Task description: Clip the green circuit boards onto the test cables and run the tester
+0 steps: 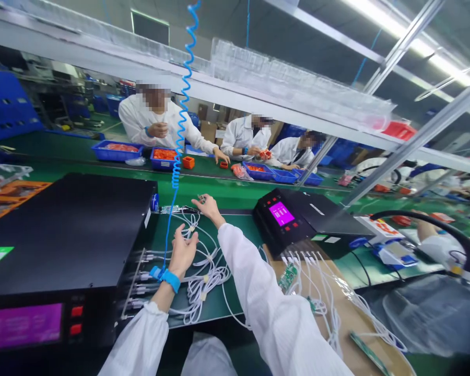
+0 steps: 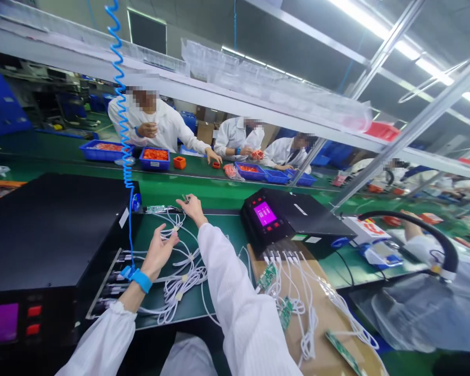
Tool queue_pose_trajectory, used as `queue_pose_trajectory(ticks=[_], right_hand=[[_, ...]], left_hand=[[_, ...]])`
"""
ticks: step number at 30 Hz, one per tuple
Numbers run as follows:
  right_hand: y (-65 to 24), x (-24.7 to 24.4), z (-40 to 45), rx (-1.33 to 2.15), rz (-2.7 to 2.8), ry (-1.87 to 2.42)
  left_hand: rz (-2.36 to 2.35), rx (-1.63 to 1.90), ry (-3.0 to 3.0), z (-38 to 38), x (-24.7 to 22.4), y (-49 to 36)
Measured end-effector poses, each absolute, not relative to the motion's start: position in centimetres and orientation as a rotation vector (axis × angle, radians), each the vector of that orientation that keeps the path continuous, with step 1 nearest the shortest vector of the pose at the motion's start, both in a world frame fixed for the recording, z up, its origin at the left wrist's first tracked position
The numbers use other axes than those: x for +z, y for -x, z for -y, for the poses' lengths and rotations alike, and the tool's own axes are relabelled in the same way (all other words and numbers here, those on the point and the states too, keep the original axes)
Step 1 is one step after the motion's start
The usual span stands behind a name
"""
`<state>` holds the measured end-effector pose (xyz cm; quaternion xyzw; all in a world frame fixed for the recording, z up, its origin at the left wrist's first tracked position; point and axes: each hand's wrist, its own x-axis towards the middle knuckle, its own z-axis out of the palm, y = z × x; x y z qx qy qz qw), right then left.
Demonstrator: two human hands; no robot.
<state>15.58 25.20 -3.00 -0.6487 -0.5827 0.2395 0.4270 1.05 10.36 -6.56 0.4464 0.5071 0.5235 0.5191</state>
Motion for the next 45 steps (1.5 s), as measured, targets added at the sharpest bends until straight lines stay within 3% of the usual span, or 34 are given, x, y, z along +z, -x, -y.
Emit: queue_pose_trajectory(ticks=[7, 13, 25, 45], right_hand=[[-14.3, -2.3, -23.8, 0.419, 1.939, 1.632], [-16.0, 0.6, -20.2, 0.298, 2.176, 1.289], [-18.2, 1.1, -15.8, -0.364, 2.524, 1.088], [-17.7, -2.3, -16.2, -0.216, 2.342, 1.270]], left_hand=[[-1.187, 1.273, -0.958, -10.3, -3.9, -0.9], [-1.161, 1.414, -0.823, -11.8, -0.9, -1.9], [-1.142, 1.353, -1.097, -9.9, -1.6, -1.5], [-1.059, 1.284, -0.974, -9.3, -1.1, -1.4]])
